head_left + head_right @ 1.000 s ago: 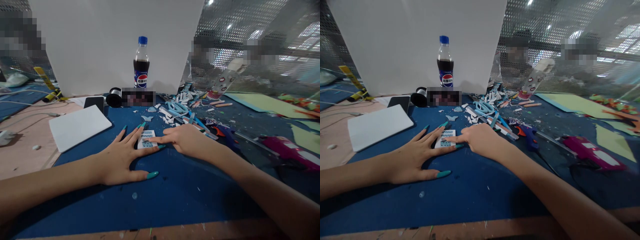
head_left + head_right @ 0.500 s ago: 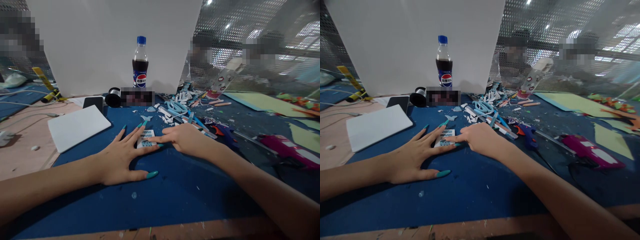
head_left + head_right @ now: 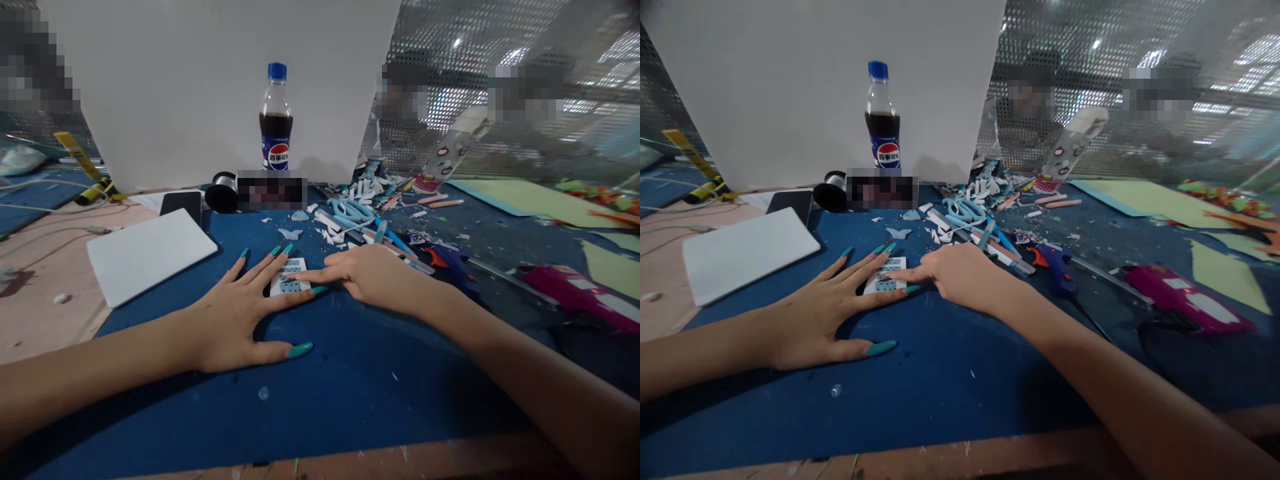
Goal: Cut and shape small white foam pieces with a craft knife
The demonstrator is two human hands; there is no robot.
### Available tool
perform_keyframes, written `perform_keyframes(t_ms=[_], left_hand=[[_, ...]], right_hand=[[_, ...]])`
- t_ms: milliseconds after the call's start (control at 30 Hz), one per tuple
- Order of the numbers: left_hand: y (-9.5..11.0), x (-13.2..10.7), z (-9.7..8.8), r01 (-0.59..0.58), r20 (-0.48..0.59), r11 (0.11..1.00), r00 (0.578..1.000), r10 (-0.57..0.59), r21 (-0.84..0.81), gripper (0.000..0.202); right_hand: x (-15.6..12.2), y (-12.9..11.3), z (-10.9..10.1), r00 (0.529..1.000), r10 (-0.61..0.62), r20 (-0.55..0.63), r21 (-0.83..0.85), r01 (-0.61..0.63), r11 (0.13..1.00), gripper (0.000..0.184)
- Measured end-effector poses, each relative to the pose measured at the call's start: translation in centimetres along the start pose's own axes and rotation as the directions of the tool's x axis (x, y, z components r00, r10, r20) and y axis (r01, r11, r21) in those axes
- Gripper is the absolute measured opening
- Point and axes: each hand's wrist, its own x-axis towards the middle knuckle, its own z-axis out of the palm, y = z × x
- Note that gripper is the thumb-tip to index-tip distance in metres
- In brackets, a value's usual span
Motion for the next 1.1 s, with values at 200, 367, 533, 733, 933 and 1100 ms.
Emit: perform_keyframes(t_ms=[200,367,533,733,933,1100], left_hand=[[0.0,0.0,0.0,-0.002,-0.009,1.0,1.0,0.002,-0.001,0.067],[0.1,0.0,0.0,0.0,-0.014,1.0,1.0,0.0,-0.004,0.066],[0.2,0.1,-0.2,0.014,0.025,1.0,1.0,-0.014,-0.014,0.067],[0.2,0.2,-0.3,0.017,0.026,1.0,1.0,-0.017,-0.014,0.067],[0.1,0.1,-0.2,0.006,0.012,1.0,1.0,-0.006,-0.016,0.066],[0.2,0.1,-0.1,0.002,0.013,1.0,1.0,-0.002,0.0,0.065]], right_hand=[[-0.3,-0.1,0.1,0.999,-0.012,-0.045,-0.023,0.011,1.0,0.064],[-0.4,0.1,0.0,0.999,0.0,-0.034,-0.05,-0.002,0.999,0.065],[-0.7,0.3,0.0,0.999,0.024,0.022,-0.058,-0.023,0.998,0.066],[-0.9,0.5,-0.2,0.998,0.022,0.052,-0.053,-0.019,0.998,0.067],[-1.2,0.5,-0.6,0.995,0.043,0.085,-0.067,-0.037,0.997,0.069],[-1.3,0.7,-0.4,0.997,0.028,0.076,-0.078,-0.022,0.997,0.068]])
